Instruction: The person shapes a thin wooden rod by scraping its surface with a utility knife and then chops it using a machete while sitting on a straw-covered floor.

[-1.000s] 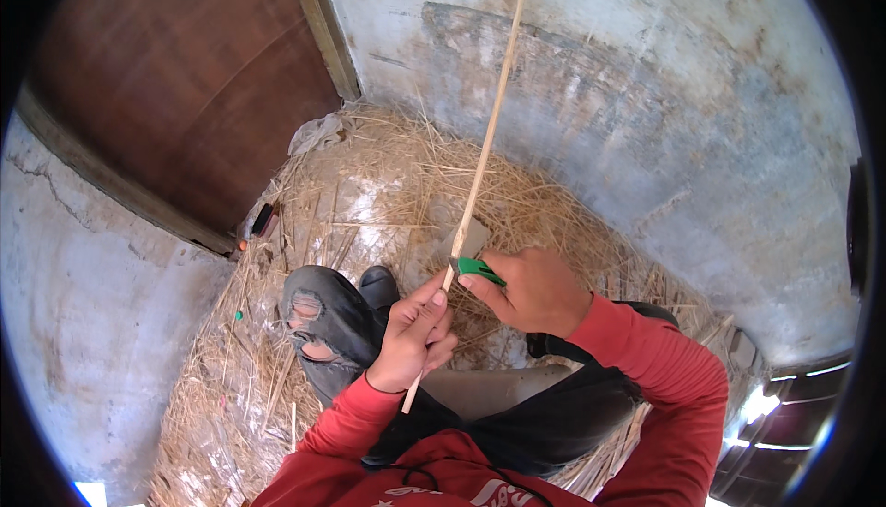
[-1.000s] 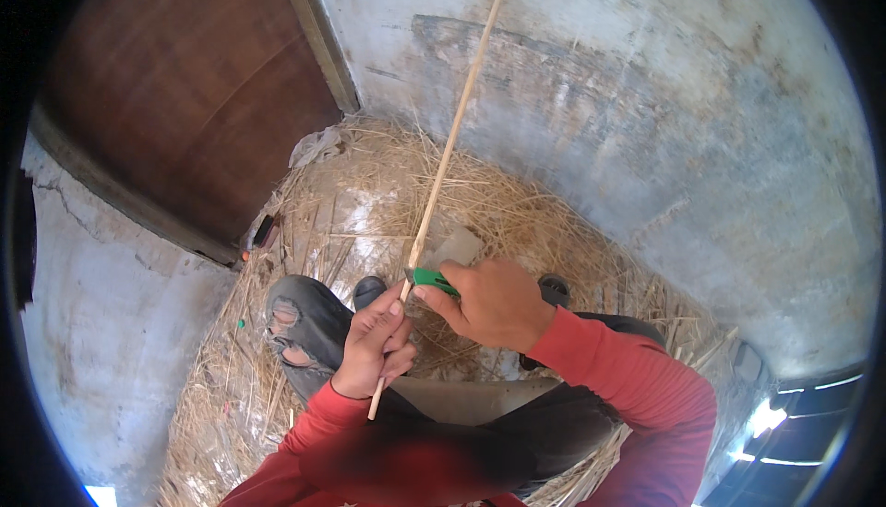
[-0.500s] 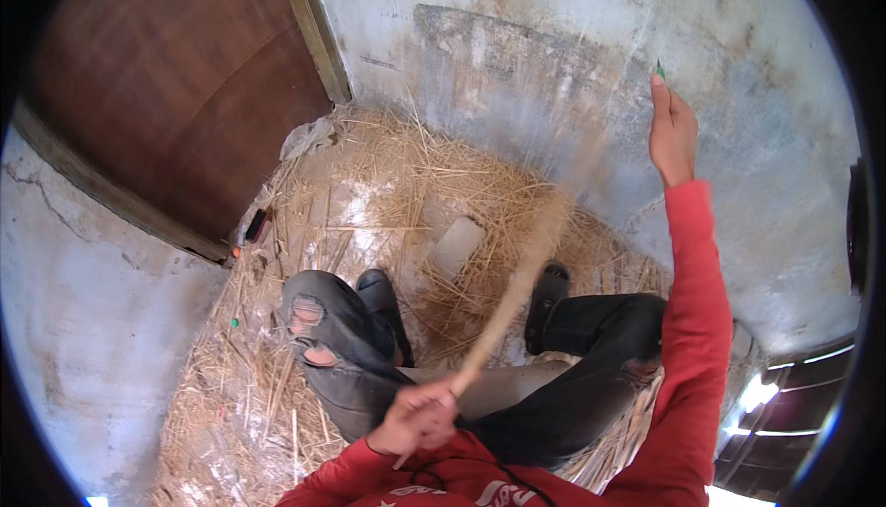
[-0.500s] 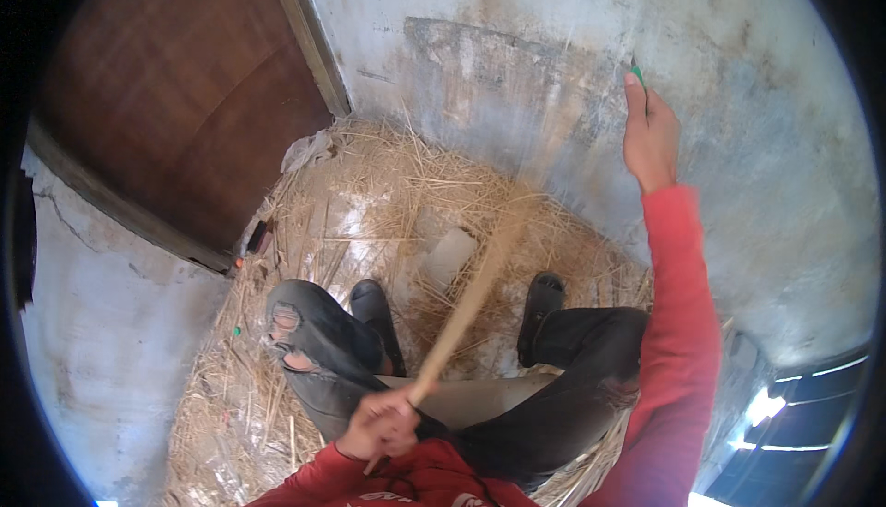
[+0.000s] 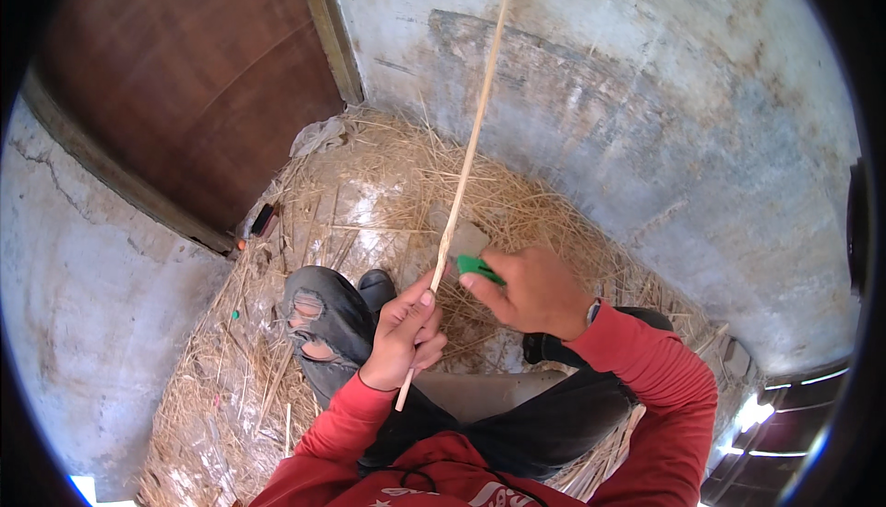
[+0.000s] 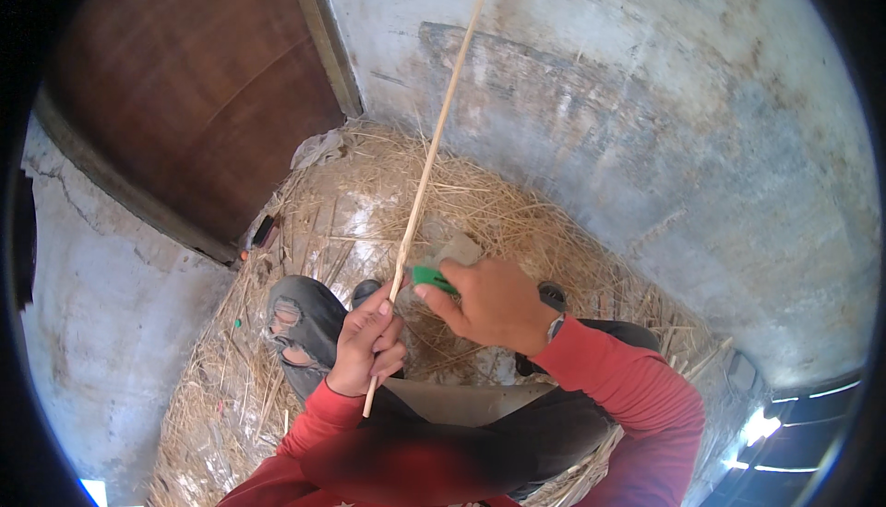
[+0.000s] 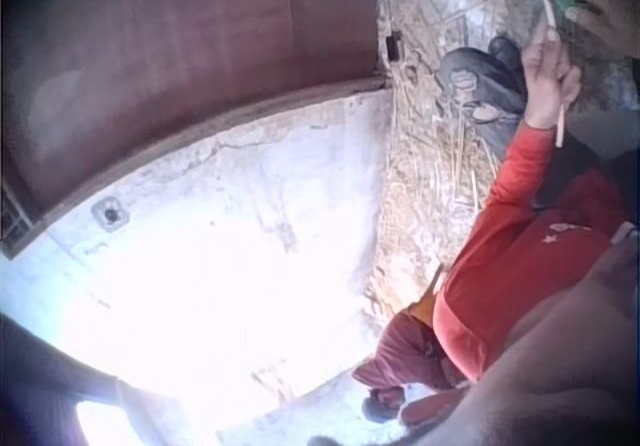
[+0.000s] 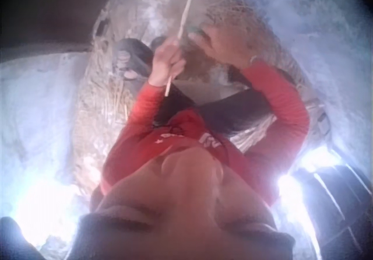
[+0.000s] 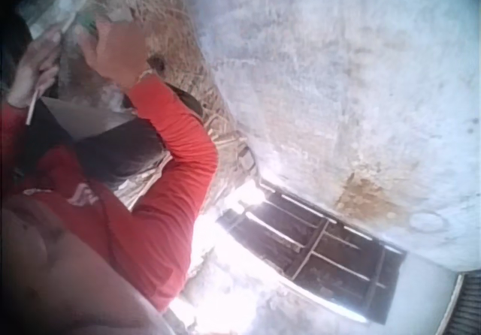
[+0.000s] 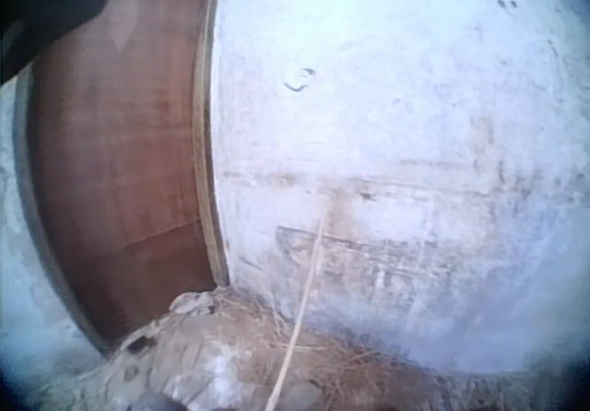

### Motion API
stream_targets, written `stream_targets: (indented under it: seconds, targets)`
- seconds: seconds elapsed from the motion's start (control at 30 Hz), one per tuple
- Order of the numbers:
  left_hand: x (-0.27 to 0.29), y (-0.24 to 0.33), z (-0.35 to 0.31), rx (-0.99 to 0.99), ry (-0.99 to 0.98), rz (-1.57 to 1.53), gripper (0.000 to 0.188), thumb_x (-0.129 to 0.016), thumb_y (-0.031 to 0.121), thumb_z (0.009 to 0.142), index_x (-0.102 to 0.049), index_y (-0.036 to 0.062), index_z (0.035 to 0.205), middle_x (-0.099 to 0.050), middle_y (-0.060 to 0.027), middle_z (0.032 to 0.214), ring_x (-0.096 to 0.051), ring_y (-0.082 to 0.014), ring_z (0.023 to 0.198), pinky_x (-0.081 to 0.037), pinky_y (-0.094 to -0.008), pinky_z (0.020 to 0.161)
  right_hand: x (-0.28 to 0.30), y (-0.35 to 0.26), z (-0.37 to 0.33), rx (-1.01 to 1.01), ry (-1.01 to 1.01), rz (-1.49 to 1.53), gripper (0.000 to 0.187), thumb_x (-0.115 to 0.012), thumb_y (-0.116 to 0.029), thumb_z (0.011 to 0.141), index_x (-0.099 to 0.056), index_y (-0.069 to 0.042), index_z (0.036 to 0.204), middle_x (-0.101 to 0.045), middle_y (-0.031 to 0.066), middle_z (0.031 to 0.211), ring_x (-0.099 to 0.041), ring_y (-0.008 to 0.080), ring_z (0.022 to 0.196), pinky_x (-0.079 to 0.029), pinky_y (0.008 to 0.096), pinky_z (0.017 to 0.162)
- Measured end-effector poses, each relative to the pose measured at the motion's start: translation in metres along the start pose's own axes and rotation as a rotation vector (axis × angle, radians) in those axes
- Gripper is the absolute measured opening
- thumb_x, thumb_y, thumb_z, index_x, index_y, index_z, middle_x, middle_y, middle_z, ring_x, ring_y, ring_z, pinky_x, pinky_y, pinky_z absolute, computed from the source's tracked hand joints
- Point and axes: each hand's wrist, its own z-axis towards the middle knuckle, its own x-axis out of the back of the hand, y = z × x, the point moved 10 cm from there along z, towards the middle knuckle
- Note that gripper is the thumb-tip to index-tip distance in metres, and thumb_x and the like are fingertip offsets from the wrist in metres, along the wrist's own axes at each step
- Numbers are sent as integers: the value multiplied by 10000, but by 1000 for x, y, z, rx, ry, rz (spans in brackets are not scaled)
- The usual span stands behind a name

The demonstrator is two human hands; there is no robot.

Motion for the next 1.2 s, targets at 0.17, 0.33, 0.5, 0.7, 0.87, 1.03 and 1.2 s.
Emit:
stream_targets:
  seconds: [0.17,0.33,0.5,0.7,0.87,1.03,1.2]
  targets:
    - [-4,-12,5,40,49,-58,439,-433,217,1098,-409,107,1522,-277,58,599,-220,-49,386,-211,-226,352,-3,7,0,-18,19,-53,386,-587,-429,983,-657,-67,870,-592,158,553,-602,400,499,-467,514,492]
    - [-8,-60,-40,280,21,-9,450,-453,214,1084,-419,84,1513,-283,60,609,-226,-51,395,-224,-234,361,66,167,14,-404,273,-180,444,-519,-392,1038,-674,14,947,-629,221,765,-625,317,712,-510,430,685]
    - [16,-33,-67,110,29,-23,470,-429,238,1098,-388,85,1540,-256,57,596,-233,-52,404,-235,-235,381,157,160,-26,-390,652,5,446,-512,-367,1058,-625,38,910,-454,113,644,-479,118,656,-385,344,594]
    - [9,2,-56,-38,-27,143,476,-423,253,1105,-383,73,1543,-254,51,605,-236,-53,427,-252,-227,402,115,63,-39,-287,567,157,391,-536,-336,1045,-648,30,961,-404,98,601,-445,137,560,-363,352,526]
    - [-6,1,-54,-97,-93,214,462,-402,215,1112,-370,102,1559,-287,49,615,-263,-52,444,-262,-225,415,47,-27,-51,-78,237,43,323,-614,-338,984,-653,-23,926,-571,178,600,-597,374,538,-433,449,516]
    - [-22,-13,-74,-104,-165,251,469,-399,198,1115,-346,88,1568,-322,56,606,-280,-41,437,-269,-224,422,17,-69,-80,-26,235,42,327,-640,-362,967,-615,-59,844,-565,166,574,-606,390,539,-452,464,517]
    - [-22,-27,-95,-54,-74,315,465,-409,163,1108,-360,69,1560,-318,80,595,-305,-33,439,-284,-225,421,3,-72,-94,-24,194,-155,284,-640,-322,960,-633,-51,876,-610,185,667,-627,411,626,-484,484,563]
